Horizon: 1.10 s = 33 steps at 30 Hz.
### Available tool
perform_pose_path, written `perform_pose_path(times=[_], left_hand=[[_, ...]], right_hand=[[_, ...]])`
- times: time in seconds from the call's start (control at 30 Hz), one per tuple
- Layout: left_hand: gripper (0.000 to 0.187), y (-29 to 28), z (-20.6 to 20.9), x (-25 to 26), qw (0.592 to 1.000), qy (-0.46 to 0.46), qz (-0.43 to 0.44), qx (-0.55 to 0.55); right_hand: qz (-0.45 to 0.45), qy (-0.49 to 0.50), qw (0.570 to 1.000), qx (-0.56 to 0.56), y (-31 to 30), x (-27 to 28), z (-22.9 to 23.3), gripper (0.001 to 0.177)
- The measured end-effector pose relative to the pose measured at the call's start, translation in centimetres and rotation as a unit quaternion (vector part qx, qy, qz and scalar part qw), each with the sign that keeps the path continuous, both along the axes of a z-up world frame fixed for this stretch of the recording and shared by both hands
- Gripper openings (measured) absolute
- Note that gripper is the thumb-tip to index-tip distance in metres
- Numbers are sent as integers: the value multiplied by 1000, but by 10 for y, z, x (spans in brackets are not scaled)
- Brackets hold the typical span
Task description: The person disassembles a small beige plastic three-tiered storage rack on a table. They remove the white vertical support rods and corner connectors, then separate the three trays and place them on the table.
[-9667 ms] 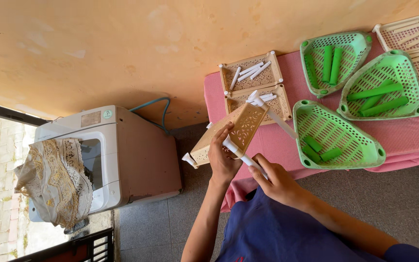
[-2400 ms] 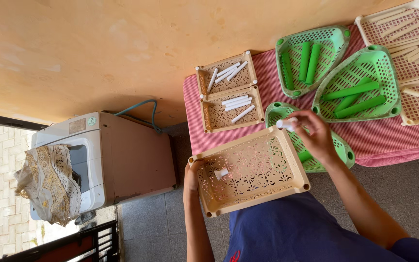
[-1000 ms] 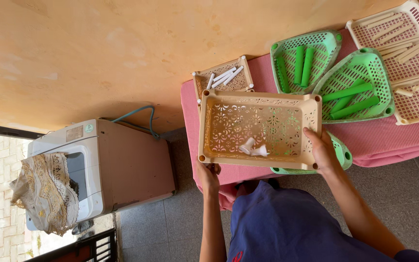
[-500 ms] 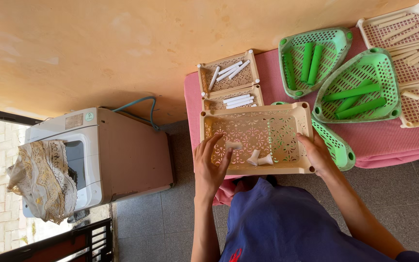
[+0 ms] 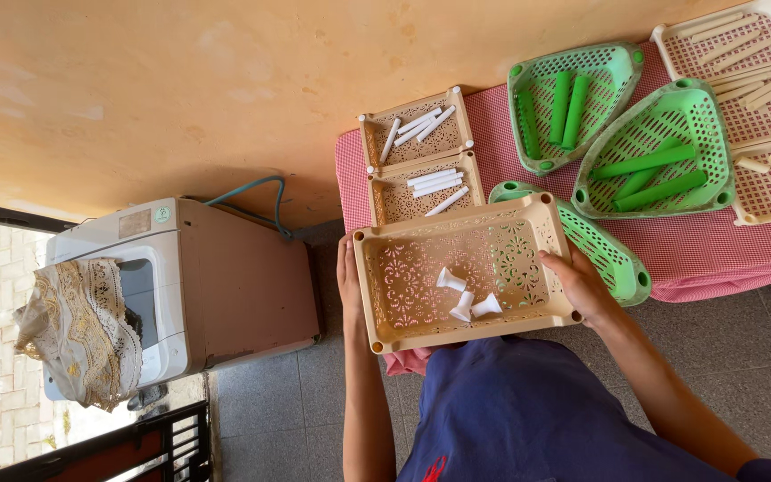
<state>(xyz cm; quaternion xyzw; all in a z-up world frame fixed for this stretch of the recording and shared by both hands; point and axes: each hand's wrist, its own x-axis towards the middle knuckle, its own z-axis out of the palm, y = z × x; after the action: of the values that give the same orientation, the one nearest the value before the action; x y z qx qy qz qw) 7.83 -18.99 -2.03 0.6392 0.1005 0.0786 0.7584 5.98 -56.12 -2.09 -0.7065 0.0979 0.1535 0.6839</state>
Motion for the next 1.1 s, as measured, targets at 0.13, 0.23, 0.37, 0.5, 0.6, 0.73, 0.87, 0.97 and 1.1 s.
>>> perform_pose_path(times=[0.13, 0.23, 0.37, 0.5, 0.6, 0.73, 0.87, 0.97, 1.1], left_hand=[[31, -6, -24, 1, 991, -102, -10, -90], [32, -9, -30, 3, 982, -112, -11, -151], [25, -8, -46, 0, 965, -139, -29, -221], [27, 9, -78, 4, 963, -117, -34, -239], [31, 21, -100, 4, 957, -24, 1, -290], [29, 29, -100, -10, 988, 104, 26, -110], [39, 27, -58, -27, 973, 208, 99, -11], [31, 41, -8, -39, 988, 41, 146, -5], [22, 27, 42, -54, 964, 92, 109, 224]], right_hand=[[1, -17, 1000, 26, 4, -5, -6, 53], [3, -17, 999, 27, 5, -5, -9, 51], [4, -19, 998, 51, 5, -5, -10, 51], [34, -42, 998, 18, 0, -6, -7, 52], [63, -78, 995, -19, -3, -3, -6, 53], [64, -55, 996, -13, -2, 2, -10, 55], [38, -47, 997, -39, 3, 3, -24, 58], [12, -44, 998, -48, 7, 4, -39, 60], [6, 12, 996, -88, 15, 10, -62, 59]])
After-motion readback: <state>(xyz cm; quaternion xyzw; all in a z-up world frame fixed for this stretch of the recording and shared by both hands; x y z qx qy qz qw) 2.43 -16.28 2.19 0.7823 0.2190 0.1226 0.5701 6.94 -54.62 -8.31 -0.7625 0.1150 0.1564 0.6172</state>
